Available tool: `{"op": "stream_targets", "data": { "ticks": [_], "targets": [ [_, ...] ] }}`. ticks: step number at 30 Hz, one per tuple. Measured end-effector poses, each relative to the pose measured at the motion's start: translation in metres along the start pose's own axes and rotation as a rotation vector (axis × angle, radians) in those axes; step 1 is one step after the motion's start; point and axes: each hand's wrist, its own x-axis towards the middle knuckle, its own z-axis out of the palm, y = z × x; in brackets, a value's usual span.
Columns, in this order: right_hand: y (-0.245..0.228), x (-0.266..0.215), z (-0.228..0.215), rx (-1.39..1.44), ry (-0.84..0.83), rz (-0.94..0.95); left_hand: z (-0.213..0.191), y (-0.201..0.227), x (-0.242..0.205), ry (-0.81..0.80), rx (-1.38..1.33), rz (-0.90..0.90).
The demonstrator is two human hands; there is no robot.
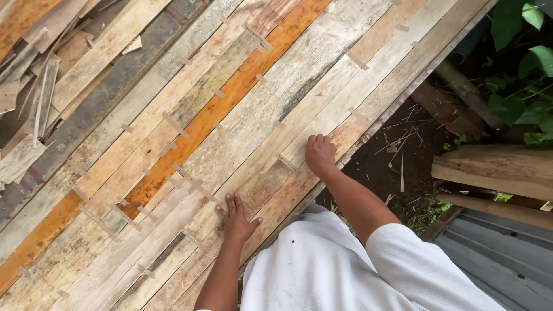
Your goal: Applying wood filler to gaps between wooden planks on a large surface using a small tool and fingers.
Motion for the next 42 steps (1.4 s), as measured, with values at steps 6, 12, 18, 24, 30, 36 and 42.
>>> {"op": "stream_targets", "data": {
  "ticks": [6, 12, 18, 24, 30, 36, 42],
  "targets": [
    [0.053, -0.023, -0.057, 0.697, -0.02, 0.342, 0.017, -0.031, 0.036, -0.011, -0.018, 0.057],
    [0.115, -0.053, -0.043, 0.631, 0.614, 1.026, -0.006, -0.01, 0.025, 0.014, 0.067, 0.034],
    [0.072, 0.027, -0.086, 0.494, 0.4, 0.384, -0.101, 0.095, -0.013, 0.038, 0.147, -0.087],
    [0.03, 0.145, -0.151, 0.193, -0.03, -0.201, -0.135, 0.169, 0.044, 0.09, -0.082, -0.132],
    [-0.008, 0.255, -0.186, -0.008, -0.179, -0.505, -0.139, 0.197, 0.093, 0.181, -0.167, -0.198],
    [-0.054, 0.32, -0.193, -0.131, -0.234, -0.626, -0.114, 0.191, 0.135, 0.123, -0.329, -0.332],
    [-0.062, 0.316, -0.221, -0.17, -0.368, -0.664, -0.104, 0.187, 0.146, 0.135, -0.462, -0.356]
  ]
}}
